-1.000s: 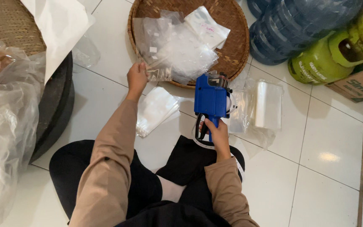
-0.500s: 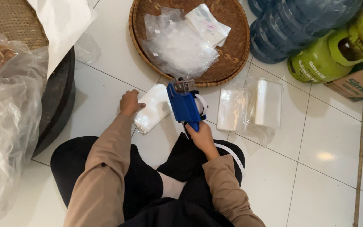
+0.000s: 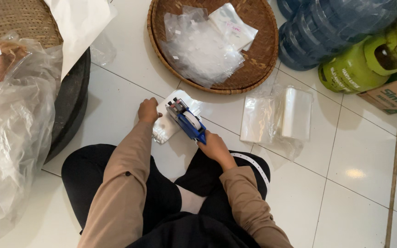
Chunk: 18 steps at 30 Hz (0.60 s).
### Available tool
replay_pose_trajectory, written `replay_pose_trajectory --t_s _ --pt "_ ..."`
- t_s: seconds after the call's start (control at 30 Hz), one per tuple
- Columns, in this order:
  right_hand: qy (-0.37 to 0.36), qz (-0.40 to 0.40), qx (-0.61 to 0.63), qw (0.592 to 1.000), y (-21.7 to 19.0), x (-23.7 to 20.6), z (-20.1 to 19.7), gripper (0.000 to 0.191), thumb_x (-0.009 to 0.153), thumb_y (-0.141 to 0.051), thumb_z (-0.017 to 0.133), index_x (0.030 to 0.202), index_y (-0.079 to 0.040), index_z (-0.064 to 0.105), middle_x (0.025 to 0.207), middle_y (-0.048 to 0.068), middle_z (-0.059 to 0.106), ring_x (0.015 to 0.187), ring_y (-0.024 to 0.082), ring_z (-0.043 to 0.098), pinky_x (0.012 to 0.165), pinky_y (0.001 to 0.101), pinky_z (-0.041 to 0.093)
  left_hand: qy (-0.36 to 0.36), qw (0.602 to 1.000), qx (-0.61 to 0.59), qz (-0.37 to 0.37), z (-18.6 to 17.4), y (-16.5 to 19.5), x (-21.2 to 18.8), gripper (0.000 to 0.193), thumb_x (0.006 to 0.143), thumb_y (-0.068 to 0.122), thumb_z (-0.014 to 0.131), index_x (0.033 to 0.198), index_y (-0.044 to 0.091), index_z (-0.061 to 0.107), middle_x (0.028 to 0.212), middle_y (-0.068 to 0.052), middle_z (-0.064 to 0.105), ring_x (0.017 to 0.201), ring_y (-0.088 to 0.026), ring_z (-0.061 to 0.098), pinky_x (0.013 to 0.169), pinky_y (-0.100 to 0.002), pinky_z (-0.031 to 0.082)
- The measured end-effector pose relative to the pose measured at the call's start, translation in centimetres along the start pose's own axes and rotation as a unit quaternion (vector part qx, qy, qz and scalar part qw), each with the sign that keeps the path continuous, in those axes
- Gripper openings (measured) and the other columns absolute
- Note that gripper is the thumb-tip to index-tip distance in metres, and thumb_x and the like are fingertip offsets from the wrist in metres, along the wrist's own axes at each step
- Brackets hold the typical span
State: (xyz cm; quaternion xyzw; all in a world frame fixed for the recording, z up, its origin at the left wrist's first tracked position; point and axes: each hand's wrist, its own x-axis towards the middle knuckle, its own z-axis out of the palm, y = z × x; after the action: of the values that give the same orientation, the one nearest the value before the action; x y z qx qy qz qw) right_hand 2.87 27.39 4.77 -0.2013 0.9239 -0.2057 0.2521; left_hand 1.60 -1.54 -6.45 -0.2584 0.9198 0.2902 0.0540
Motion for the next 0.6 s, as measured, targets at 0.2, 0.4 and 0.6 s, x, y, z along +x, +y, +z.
replay_pose_trajectory --t_s 0.2,0.4,0.6 --pt "-0.037 0.033 0.0 0.999 1.8 -2.9 -4.0 0.039 0.079 -0.03 0.077 0.098 0.002 0.068 0.091 0.027 0.071 0.09 0.044 0.069 0.082 0.048 0.053 0.003 0.988 -0.133 -0.074 -0.2 0.3 -0.6 0.023 0.083 0.011 0.073 0.104 0.004 0.067 0.111 -0.017 0.069 0.095 -0.036 0.071 0.082 -0.041 0.056" --pt "0.059 0.05 0.131 0.988 3.8 -3.6 -5.7 0.038 0.081 -0.029 0.078 0.096 0.005 0.068 0.082 0.022 0.072 0.078 0.034 0.071 0.073 0.0408 0.054 0.011 0.99 -0.12 -0.069 -1.4 -0.2 0.1 0.024 0.097 0.016 0.052 0.091 0.005 0.072 0.088 -0.012 0.076 0.074 -0.026 0.076 0.081 -0.039 0.055" --pt "0.137 0.045 0.364 0.92 6.7 -2.8 -5.3 0.028 0.088 -0.02 0.075 0.098 0.005 0.068 0.081 0.013 0.074 0.07 0.018 0.069 0.066 0.0322 0.054 0.066 0.969 -0.222 -0.089 -5.7 0.0 3.2 0.018 0.1 0.022 0.06 0.095 0.008 0.072 0.077 -0.005 0.072 0.068 -0.021 0.071 0.062 -0.036 0.055"
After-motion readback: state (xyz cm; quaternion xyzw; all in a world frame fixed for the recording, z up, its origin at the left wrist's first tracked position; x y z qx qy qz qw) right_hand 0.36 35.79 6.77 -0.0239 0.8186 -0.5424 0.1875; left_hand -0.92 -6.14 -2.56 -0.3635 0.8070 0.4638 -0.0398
